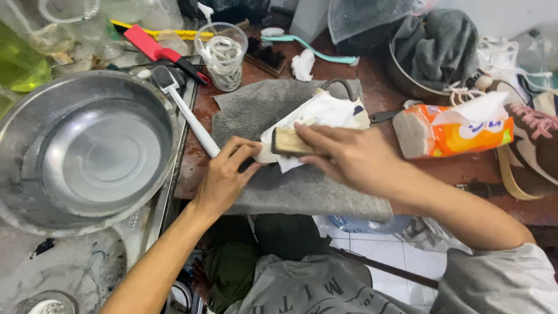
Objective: The person cleans a white sneaker by placing a tissue inside it and scrubbing the exterior with a brush. They repeatedly dip the brush into a bowl of water and continue scrubbing different areas of the shoe.
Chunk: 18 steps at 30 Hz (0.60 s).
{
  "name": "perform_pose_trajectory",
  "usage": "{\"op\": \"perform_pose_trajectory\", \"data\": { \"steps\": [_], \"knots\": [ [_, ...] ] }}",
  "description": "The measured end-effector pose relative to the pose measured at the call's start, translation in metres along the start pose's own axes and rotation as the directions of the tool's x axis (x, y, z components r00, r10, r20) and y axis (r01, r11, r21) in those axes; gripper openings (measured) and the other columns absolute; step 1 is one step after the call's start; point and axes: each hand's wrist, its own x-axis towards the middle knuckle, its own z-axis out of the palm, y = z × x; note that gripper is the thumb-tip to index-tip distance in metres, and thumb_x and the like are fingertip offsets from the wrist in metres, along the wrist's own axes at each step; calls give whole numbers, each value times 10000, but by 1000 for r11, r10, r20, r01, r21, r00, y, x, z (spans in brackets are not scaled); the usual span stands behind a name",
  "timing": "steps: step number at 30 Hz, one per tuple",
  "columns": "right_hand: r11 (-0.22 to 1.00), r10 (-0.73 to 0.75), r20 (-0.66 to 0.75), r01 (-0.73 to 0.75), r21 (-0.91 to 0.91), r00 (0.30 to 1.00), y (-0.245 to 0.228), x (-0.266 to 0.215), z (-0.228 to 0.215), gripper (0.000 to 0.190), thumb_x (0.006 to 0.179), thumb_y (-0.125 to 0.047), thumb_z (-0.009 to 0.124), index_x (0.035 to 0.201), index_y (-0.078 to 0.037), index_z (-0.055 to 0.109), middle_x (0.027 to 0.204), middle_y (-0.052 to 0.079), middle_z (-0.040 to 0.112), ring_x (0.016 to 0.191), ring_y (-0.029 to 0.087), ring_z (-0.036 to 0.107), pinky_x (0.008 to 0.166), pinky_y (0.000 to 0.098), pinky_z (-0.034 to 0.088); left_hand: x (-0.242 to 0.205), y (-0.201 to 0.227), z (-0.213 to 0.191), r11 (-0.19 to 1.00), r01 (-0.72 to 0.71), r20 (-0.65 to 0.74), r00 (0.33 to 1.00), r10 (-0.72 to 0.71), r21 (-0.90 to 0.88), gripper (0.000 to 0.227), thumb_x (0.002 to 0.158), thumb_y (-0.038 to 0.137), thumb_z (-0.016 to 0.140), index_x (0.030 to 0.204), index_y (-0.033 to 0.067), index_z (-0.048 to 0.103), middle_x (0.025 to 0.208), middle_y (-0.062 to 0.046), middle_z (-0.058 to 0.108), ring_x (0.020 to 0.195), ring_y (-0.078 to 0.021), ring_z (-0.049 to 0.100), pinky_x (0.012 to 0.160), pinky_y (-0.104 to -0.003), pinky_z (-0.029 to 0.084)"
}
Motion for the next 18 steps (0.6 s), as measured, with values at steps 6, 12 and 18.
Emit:
{"op": "perform_pose_trajectory", "data": {
  "steps": [6, 12, 18],
  "knots": [
    [996, 70, -187, -79, -39, 980, 14, -6, -5, 294, 833, -150, 731, 1094, -24, 688, 916, 191, 705, 760, 301, 700, 600, 345, 554, 0, 0, 0, 999, 34, -1, 999, -34, 13, 205, 761, 55, 756, 930, 71, 642, 934, -23, 627, 895, -237, 685, 777, -324, 573],
    [984, -3, -117, -18, -179, 993, 16, 10, -16, 403, 873, -237, 706, 1231, -62, 647, 1001, 150, 713, 824, 292, 705, 611, 371, 546, 2, 3, 1, 1000, 5, -23, 1000, -5, 16, 198, 750, 39, 776, 901, 59, 650, 885, -35, 621, 870, -247, 687, 760, -328, 577],
    [978, -78, 113, 98, -184, 991, 9, 31, -16, 334, 838, -258, 669, 1117, -75, 690, 897, 121, 723, 754, 277, 709, 547, 376, 544, -1, 1, 1, 1000, 0, -34, 999, -1, -25, 190, 756, 62, 763, 896, 76, 635, 888, -40, 630, 891, -265, 684, 761, -341, 573]
  ]
}}
